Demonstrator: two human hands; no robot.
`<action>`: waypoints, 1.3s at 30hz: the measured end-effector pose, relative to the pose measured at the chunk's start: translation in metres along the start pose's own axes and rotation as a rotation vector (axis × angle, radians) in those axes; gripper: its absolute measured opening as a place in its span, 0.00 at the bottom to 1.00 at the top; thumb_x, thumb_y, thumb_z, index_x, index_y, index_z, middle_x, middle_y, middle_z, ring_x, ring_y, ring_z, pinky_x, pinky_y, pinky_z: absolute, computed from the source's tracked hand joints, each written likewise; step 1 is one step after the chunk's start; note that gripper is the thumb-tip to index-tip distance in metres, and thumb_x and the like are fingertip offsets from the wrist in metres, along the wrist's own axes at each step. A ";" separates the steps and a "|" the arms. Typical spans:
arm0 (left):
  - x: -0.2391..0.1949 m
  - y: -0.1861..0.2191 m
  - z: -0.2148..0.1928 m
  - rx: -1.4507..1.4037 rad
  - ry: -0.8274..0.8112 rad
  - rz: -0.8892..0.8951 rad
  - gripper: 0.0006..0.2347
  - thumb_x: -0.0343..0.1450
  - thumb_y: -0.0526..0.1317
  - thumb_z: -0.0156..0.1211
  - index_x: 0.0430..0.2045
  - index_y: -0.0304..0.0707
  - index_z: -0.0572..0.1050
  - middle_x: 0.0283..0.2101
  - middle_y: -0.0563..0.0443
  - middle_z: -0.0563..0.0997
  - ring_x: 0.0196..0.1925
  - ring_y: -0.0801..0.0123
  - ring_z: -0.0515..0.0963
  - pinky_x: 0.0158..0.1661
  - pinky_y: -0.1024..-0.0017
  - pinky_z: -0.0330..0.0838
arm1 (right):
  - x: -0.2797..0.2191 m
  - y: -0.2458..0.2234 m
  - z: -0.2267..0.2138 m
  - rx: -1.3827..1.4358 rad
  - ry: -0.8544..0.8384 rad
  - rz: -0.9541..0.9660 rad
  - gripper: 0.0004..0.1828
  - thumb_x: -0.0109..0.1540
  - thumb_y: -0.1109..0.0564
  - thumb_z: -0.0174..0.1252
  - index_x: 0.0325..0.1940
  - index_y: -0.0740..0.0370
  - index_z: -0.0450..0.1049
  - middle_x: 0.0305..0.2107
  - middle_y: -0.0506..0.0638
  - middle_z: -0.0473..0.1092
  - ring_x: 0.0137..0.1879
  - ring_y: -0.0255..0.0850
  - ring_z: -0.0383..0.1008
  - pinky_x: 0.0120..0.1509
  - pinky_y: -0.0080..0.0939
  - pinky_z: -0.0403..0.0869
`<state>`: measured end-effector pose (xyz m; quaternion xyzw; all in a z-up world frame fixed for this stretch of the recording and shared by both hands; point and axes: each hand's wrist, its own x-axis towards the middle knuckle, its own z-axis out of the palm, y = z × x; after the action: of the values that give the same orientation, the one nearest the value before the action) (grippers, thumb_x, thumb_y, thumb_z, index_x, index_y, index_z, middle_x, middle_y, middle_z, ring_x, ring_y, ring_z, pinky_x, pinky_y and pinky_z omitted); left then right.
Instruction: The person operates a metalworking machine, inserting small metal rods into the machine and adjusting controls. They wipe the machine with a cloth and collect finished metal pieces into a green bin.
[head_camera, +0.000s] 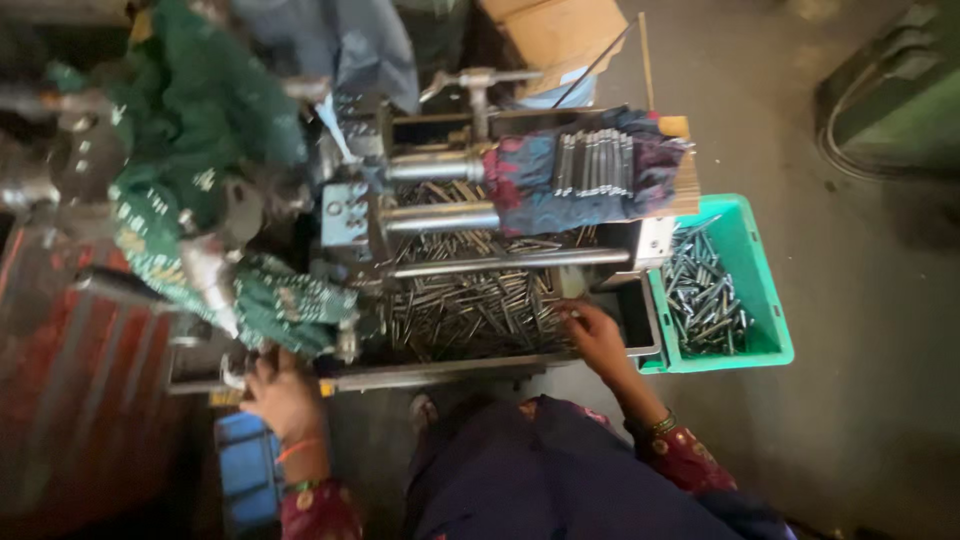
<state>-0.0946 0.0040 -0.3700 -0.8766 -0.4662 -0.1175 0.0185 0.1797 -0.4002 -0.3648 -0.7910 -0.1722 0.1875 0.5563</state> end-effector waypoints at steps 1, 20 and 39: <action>0.000 -0.001 -0.006 -0.071 0.064 0.042 0.22 0.75 0.46 0.56 0.66 0.46 0.71 0.62 0.37 0.75 0.64 0.38 0.72 0.52 0.35 0.67 | 0.000 -0.008 0.001 0.002 -0.018 0.016 0.14 0.67 0.56 0.57 0.54 0.62 0.78 0.42 0.48 0.79 0.42 0.35 0.79 0.46 0.35 0.76; -0.049 0.220 -0.109 -1.284 -0.743 0.847 0.07 0.76 0.36 0.56 0.33 0.28 0.77 0.29 0.44 0.78 0.33 0.73 0.73 0.36 0.71 0.69 | -0.077 -0.112 -0.006 -0.005 -0.025 -0.442 0.25 0.65 0.62 0.55 0.67 0.69 0.66 0.62 0.61 0.66 0.66 0.52 0.65 0.66 0.47 0.65; -0.182 0.329 -0.099 -2.015 -2.084 -0.068 0.21 0.77 0.38 0.50 0.67 0.38 0.63 0.65 0.49 0.74 0.65 0.63 0.74 0.67 0.62 0.67 | -0.165 -0.125 -0.051 -0.374 1.040 -0.315 0.21 0.68 0.63 0.63 0.66 0.64 0.72 0.55 0.52 0.59 0.44 0.35 0.60 0.46 0.31 0.63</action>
<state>0.0591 -0.3441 -0.2895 -0.1916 -0.0088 0.2890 -0.9379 0.0528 -0.4813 -0.2133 -0.8289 -0.0216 -0.3449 0.4398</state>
